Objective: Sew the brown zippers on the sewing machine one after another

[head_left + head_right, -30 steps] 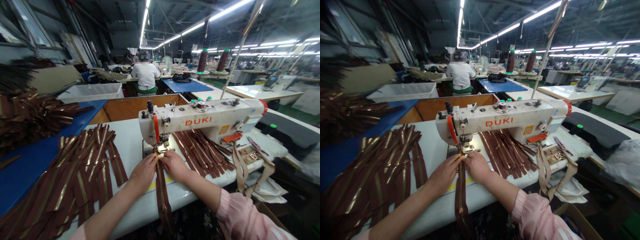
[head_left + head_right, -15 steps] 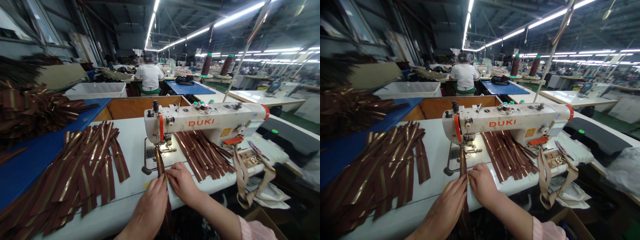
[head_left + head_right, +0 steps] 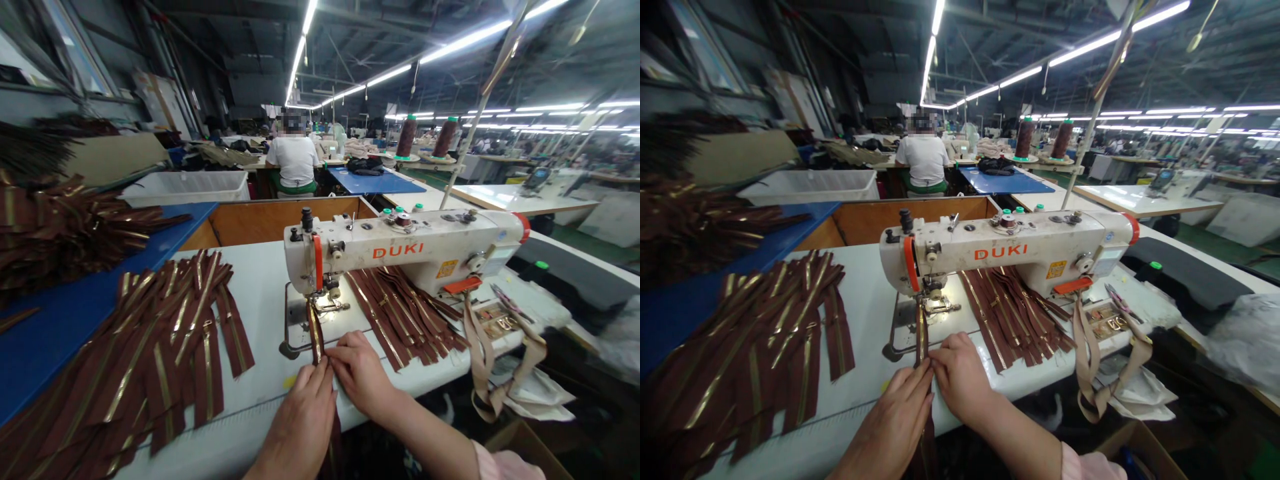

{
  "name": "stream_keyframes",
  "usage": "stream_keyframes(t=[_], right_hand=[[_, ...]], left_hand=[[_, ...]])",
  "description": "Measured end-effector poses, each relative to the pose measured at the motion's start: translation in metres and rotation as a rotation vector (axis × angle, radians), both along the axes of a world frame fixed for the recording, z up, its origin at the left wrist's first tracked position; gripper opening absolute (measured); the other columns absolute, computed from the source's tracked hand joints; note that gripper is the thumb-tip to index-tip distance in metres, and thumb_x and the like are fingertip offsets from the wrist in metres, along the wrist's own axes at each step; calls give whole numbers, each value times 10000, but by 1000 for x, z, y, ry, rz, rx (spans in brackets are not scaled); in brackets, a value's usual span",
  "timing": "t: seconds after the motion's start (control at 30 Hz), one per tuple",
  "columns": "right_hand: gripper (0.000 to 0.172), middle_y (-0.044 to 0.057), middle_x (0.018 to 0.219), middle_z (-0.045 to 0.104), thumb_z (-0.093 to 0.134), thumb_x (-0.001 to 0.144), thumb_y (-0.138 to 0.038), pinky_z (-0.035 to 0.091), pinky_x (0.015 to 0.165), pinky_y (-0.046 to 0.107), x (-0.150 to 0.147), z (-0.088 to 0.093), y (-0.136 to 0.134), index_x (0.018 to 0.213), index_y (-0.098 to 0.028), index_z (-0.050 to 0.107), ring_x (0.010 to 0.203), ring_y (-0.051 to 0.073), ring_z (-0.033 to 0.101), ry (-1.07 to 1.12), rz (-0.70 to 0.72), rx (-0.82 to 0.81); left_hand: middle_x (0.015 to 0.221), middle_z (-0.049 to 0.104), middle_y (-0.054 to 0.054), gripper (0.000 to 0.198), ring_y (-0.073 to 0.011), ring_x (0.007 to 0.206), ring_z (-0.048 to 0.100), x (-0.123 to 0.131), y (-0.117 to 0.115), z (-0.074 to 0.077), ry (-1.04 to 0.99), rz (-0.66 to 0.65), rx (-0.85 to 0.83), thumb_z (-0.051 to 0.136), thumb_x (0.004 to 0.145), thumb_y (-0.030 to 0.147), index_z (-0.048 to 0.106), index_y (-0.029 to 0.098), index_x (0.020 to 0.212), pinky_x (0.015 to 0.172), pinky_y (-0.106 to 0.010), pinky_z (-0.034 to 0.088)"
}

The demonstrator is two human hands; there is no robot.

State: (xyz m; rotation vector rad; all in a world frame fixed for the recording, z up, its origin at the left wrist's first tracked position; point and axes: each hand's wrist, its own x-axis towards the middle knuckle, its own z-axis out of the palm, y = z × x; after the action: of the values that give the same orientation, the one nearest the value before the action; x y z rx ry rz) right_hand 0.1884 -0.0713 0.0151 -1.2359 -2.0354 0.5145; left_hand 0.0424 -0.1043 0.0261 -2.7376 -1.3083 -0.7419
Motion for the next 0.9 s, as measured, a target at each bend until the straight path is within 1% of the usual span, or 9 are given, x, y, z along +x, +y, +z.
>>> stream_keyframes(t=[0.1,0.23,0.4,0.5,0.57,0.63,0.7,0.77,0.9], right_hand=[[221,32,805,551,501,897,-120,380,735,288,0,-2,0,965,-214,689,831,172,466,-1,-4,10],[215,31,815,548,488,905,-123,372,727,287,-1,-1,-1,965,-209,676,830,170,459,-64,0,37],[129,38,824,544,513,909,-172,362,707,304,-6,0,-3,908,-190,641,826,190,443,-266,-16,99],[54,35,830,542,561,890,-193,353,691,317,-8,0,-4,905,-188,613,829,202,440,-407,-18,173],[15,35,823,539,584,874,-190,351,683,325,-8,2,-4,880,-183,595,824,207,439,-479,-6,209],[10,36,819,538,585,873,-187,354,685,332,-7,4,-4,869,-178,582,818,209,439,-525,14,234],[14,42,829,541,565,882,-176,362,693,338,-7,6,-3,887,-174,579,819,209,440,-555,38,258],[50,51,847,545,547,888,-163,372,708,343,-6,8,-3,925,-162,582,828,210,441,-587,57,284],[61,59,849,544,558,874,-162,386,734,354,-5,9,-1,921,-139,588,834,217,438,-640,97,336]], left_hand=[[1049,667,-119,349,-236,926,625,-1,1,-2,4,-25,48,358,853,35,615,129,1069,817,-412,557],[1056,664,-111,350,-227,954,624,-4,3,-5,-24,-45,48,356,863,43,601,134,1097,828,-406,559],[1057,663,-116,324,-234,967,615,-7,2,-6,-2,-76,88,347,893,73,617,138,1059,812,-397,558],[990,671,-95,333,-225,926,615,-11,1,-2,6,-112,54,330,898,72,625,153,1029,805,-396,554],[951,672,-77,330,-209,908,616,-16,3,1,-18,-143,27,327,905,83,624,164,1021,808,-374,552],[954,670,-81,322,-199,914,616,-22,10,3,-57,-148,52,324,918,100,620,155,1031,815,-347,546],[989,663,-96,314,-204,944,608,-29,22,4,-70,-133,101,327,929,119,610,138,1062,832,-348,537],[1031,651,-103,308,-218,979,594,-34,36,4,-27,-127,117,341,927,126,603,139,1089,852,-375,527],[1046,635,-97,299,-228,989,583,-41,56,2,101,-175,53,378,892,101,603,158,1081,855,-399,522]])
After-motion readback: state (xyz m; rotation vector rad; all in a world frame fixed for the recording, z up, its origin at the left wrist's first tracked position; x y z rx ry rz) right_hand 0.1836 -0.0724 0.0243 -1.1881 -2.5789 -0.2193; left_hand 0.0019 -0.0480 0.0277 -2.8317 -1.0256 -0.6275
